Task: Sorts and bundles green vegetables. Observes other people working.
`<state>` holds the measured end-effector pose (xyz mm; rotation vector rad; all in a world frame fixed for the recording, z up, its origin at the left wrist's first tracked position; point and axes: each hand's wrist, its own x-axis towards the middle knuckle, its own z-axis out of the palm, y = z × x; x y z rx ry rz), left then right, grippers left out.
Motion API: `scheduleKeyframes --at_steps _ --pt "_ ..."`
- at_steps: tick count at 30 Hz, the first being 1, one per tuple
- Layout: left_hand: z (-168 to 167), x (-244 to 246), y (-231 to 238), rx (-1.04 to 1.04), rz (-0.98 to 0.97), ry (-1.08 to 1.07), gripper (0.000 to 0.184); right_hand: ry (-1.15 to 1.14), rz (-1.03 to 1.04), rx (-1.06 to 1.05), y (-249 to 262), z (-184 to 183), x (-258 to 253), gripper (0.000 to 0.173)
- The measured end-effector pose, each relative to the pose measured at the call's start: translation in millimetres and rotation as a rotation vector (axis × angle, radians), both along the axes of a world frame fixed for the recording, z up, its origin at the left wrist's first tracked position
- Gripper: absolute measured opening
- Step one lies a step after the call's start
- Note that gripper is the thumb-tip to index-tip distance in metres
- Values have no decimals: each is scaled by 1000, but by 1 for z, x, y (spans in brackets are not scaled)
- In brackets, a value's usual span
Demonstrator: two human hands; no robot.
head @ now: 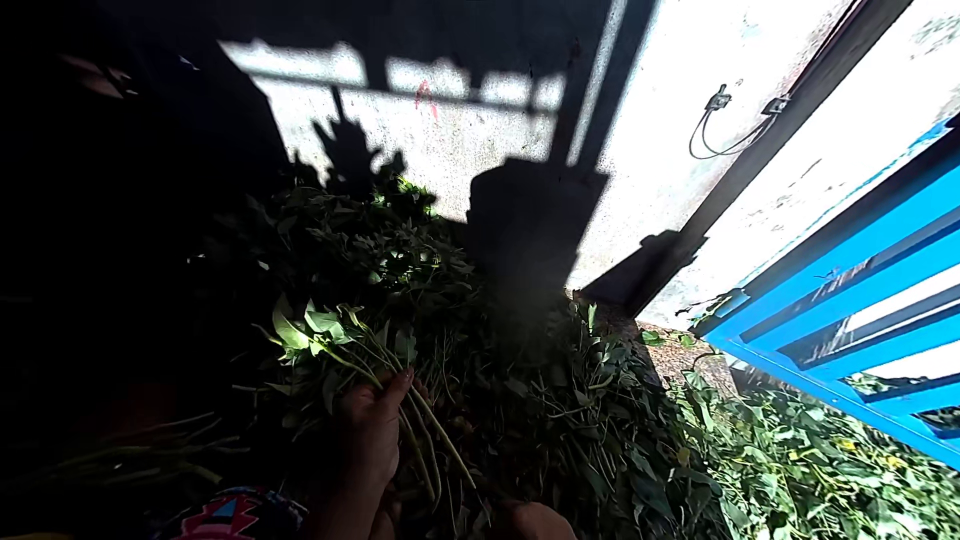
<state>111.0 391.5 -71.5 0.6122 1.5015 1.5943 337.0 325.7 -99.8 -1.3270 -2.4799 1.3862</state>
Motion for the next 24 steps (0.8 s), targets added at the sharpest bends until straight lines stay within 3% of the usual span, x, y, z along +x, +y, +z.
scheduleKeyframes --at_steps 2,6,11,24 --pt "-3 10 -9 -22 -167 -29 9 130 -212 94 8 1 2 63" --pt "-17 27 -20 0 -463 33 8 583 -743 151 30 -3 -25 32" --pt "-19 30 -26 14 -555 37 8 1111 -1140 -331 34 -5 -59 17" --pt "-11 24 -34 -67 -748 -22 8 1335 -1253 -733 31 -1 -75 21"
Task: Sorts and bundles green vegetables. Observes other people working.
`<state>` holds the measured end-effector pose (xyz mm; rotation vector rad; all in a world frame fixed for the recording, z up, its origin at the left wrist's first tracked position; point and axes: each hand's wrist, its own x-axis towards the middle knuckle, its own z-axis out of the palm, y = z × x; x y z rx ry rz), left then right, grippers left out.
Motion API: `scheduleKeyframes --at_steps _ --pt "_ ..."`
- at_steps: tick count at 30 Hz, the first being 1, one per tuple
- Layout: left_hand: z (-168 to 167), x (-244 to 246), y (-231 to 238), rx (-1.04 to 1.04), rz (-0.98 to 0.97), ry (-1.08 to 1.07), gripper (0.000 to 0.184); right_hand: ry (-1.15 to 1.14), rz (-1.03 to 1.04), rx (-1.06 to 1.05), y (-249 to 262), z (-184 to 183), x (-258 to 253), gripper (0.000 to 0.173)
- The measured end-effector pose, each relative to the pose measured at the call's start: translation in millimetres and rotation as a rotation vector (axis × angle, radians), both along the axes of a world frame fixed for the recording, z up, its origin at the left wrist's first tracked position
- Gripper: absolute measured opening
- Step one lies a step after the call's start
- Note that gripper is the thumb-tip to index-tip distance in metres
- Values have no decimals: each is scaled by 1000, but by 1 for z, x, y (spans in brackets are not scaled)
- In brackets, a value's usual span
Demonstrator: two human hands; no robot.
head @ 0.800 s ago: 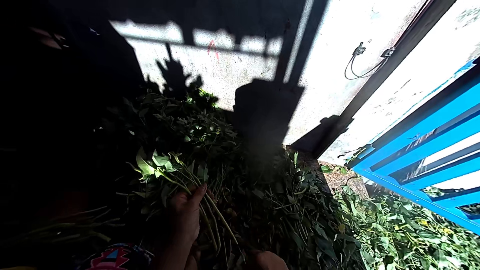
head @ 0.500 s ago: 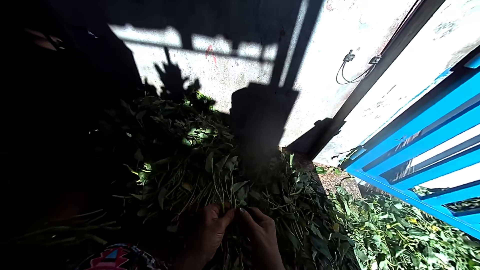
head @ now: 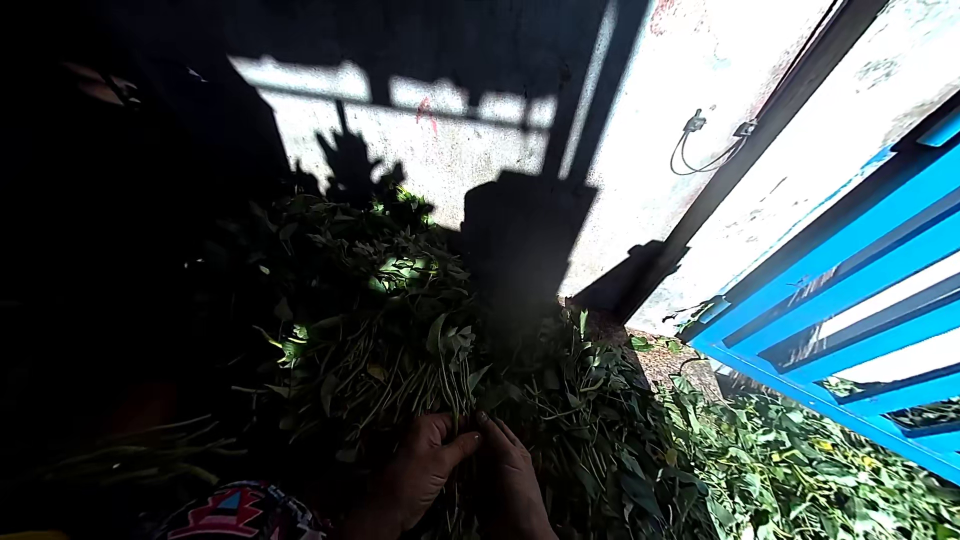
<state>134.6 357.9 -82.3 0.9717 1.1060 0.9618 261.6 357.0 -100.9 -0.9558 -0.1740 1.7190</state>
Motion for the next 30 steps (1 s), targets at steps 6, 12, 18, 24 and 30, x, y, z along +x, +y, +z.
scheduleKeyframes --at_steps 6,12,18,24,30 --pt "-2 2 -1 -64 8 -10 4 28 20 -7 -1 -8 -5 23" --pt "-1 4 8 -62 333 -35 12 -274 163 209 -8 -24 1 36" --pt "5 -4 27 -130 708 -135 19 -506 730 471 -24 -47 11 60" --pt "13 -6 26 -131 734 -109 12 -1691 775 147 76 -128 81 40" --pt "9 3 20 -165 638 -108 14 -2067 1067 77 115 -171 146 36"
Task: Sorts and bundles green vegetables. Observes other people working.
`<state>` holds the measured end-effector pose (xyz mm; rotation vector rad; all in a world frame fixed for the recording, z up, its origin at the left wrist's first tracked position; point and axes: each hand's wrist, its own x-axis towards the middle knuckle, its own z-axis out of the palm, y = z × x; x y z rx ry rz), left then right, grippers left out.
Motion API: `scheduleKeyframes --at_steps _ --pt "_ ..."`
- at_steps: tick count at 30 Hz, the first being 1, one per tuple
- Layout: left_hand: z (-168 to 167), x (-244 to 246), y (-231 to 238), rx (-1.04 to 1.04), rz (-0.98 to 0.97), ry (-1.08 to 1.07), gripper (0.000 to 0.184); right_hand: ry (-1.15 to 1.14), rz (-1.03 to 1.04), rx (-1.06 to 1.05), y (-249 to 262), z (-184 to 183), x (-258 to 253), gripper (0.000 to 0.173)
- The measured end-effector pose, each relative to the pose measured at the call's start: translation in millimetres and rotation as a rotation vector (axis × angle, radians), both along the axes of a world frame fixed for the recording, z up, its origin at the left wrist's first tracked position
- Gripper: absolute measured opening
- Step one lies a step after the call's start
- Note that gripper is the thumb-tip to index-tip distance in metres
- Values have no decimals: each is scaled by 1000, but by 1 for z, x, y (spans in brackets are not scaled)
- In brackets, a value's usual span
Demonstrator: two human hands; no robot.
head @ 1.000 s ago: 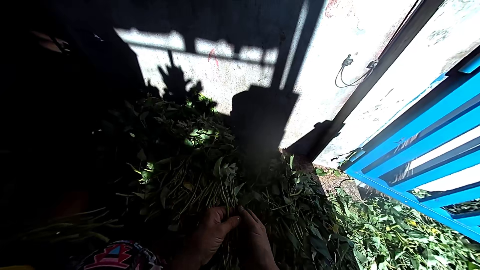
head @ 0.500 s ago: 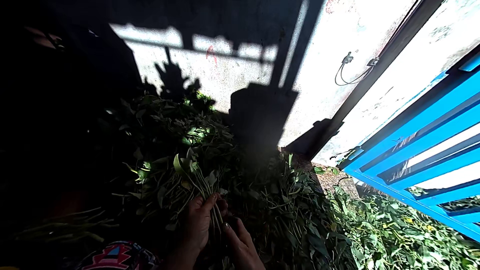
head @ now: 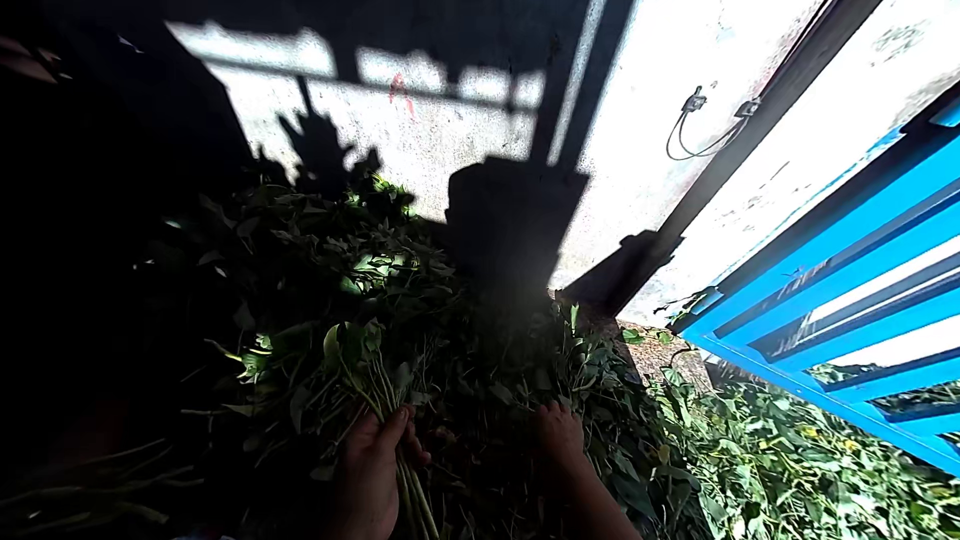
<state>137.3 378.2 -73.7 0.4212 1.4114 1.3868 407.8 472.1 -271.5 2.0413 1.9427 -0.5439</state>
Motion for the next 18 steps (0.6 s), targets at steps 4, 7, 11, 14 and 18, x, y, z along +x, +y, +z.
scheduleKeyframes --at_steps 4,7,11,14,18 --pt "2 3 3 -35 15 -3 15 -36 16 -44 -13 -9 2 37" --pt "0 6 1 -45 8 -22 17 24 -48 116 -20 -7 -2 37" --pt "-1 10 -4 -45 -7 -47 15 -18 49 42 -7 -10 -7 39" --pt "0 11 -3 -55 2 -48 15 -65 74 -35 -1 -11 -8 36" --pt "-4 9 0 -55 5 -43 16 -21 59 -12 -8 -3 -10 35"
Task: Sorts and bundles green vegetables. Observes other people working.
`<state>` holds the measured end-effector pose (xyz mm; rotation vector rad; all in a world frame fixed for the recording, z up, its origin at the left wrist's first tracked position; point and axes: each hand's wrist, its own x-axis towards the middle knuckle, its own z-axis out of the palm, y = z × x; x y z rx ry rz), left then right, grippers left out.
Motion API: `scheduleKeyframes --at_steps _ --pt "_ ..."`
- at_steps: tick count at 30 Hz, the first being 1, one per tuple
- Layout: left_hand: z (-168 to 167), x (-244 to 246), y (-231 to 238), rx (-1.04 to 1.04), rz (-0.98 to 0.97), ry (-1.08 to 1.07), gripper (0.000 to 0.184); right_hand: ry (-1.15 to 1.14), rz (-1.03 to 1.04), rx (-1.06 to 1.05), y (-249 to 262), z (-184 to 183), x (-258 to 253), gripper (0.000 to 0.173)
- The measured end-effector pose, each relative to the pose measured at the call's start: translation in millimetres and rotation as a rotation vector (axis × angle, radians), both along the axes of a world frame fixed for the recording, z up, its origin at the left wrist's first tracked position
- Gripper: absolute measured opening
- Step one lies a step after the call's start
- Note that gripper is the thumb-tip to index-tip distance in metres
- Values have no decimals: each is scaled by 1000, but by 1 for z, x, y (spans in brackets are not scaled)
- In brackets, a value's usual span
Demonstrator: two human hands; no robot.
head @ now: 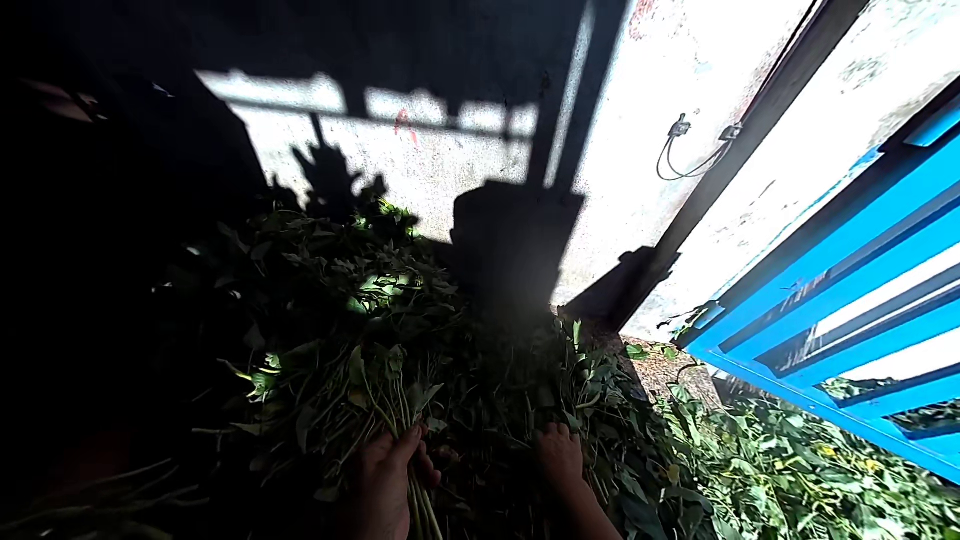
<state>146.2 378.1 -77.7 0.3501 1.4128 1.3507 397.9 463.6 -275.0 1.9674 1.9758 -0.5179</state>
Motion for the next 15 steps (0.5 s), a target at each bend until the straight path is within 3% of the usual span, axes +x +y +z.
scheduleKeyframes --at_steps 5,8,10,15 --pt "1 0 2 -5 -22 12 15 207 -111 119 -19 28 -13 36" --pt "1 0 2 -16 -30 28 15 201 -88 -64 -28 30 -10 43" --pt "-1 -2 3 -18 -28 38 15 224 -54 -98 -30 32 -10 39" --pt "-4 -4 5 -11 0 48 17 520 -159 144 -49 46 -20 35"
